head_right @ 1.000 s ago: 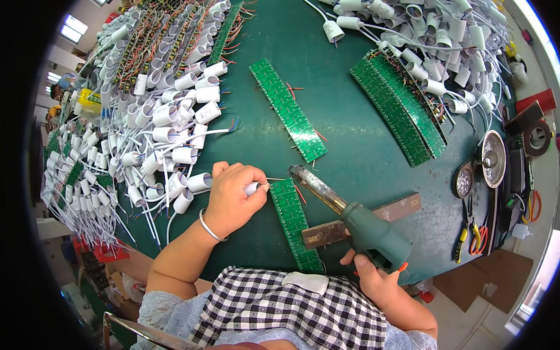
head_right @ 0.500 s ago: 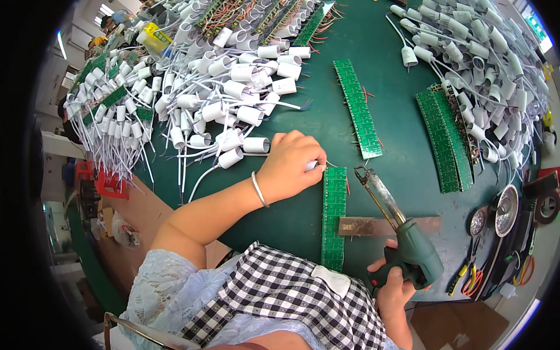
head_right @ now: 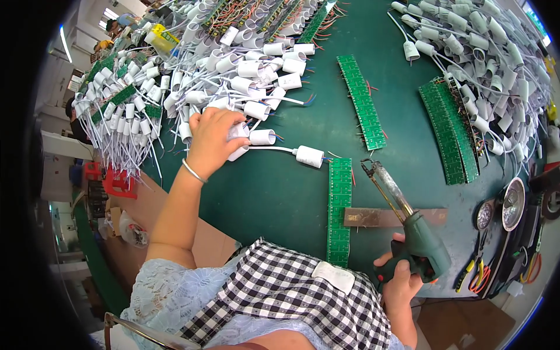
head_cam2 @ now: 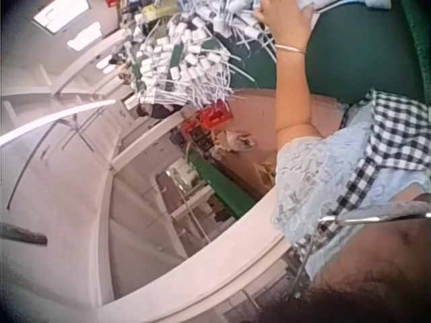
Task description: The person solders wires from cylindrical components onto circuit boards using a soldering gun, stacks the assembled boards onto a pile, and solders additional components onto new boards.
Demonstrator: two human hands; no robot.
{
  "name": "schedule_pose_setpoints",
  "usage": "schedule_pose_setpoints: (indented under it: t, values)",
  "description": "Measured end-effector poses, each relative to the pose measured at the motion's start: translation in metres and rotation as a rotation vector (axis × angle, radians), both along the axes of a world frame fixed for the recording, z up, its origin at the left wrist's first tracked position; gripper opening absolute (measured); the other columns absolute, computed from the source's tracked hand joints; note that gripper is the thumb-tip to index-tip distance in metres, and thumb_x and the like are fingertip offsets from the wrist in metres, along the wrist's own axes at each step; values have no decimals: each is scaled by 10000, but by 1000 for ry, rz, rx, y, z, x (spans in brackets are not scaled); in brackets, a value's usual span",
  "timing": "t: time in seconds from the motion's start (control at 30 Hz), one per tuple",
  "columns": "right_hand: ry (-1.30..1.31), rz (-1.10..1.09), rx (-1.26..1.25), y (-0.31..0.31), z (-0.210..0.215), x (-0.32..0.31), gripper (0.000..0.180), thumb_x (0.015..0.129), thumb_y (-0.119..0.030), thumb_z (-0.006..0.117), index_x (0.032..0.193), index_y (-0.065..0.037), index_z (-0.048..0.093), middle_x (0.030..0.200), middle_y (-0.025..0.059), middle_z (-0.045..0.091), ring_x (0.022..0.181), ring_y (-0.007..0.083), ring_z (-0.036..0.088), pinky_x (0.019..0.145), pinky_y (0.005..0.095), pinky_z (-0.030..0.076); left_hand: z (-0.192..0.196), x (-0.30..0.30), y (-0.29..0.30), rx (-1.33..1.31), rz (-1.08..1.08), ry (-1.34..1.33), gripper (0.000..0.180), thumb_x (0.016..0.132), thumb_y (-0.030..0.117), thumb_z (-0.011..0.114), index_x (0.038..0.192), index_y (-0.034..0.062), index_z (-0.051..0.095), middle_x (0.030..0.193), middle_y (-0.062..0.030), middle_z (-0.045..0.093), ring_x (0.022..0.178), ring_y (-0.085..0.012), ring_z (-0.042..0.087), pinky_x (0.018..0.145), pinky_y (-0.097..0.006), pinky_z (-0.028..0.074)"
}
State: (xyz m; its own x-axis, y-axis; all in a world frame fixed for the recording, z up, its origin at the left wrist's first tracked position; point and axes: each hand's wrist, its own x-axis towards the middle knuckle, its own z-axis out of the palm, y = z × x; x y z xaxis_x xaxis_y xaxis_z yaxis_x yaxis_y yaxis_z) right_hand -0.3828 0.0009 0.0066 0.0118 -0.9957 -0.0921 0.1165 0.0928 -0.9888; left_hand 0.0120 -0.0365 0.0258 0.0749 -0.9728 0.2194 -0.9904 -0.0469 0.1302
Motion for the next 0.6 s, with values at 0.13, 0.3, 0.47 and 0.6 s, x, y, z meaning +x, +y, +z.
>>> schedule_pose_setpoints:
  t: [0.13,0.3,0.47,0.6]
  values:
    - [8,-32,-14,3,3,0,492,904,-317,570,1200,59,454,1135,178,566,593,172,578,498,271,456,12,-1,-11,-26,-149,-50,313,693,234,764,965,150,636,939,24,625,979,-194,525,871,-420,271]
    - [-11,-12,58,1,-3,-1,509,895,-293,574,1255,34,424,1141,186,566,611,206,604,528,298,485,27,-68,6,-331,-364,157,235,748,65,623,979,110,602,1014,-96,573,883,-254,560,797,-445,374]
    - [-79,123,28,-4,1,-6,469,878,-202,585,1268,30,466,1171,164,597,647,218,638,631,332,514,-36,-128,16,-57,-320,559,193,746,60,640,928,87,581,942,-91,565,769,-281,571,682,-390,452]
    - [-27,133,55,-2,0,-11,469,882,-229,603,1257,28,486,1193,163,589,672,206,638,663,327,511,-39,-123,-2,-122,-329,429,163,731,68,665,856,89,563,889,-59,569,740,-272,570,653,-376,432]
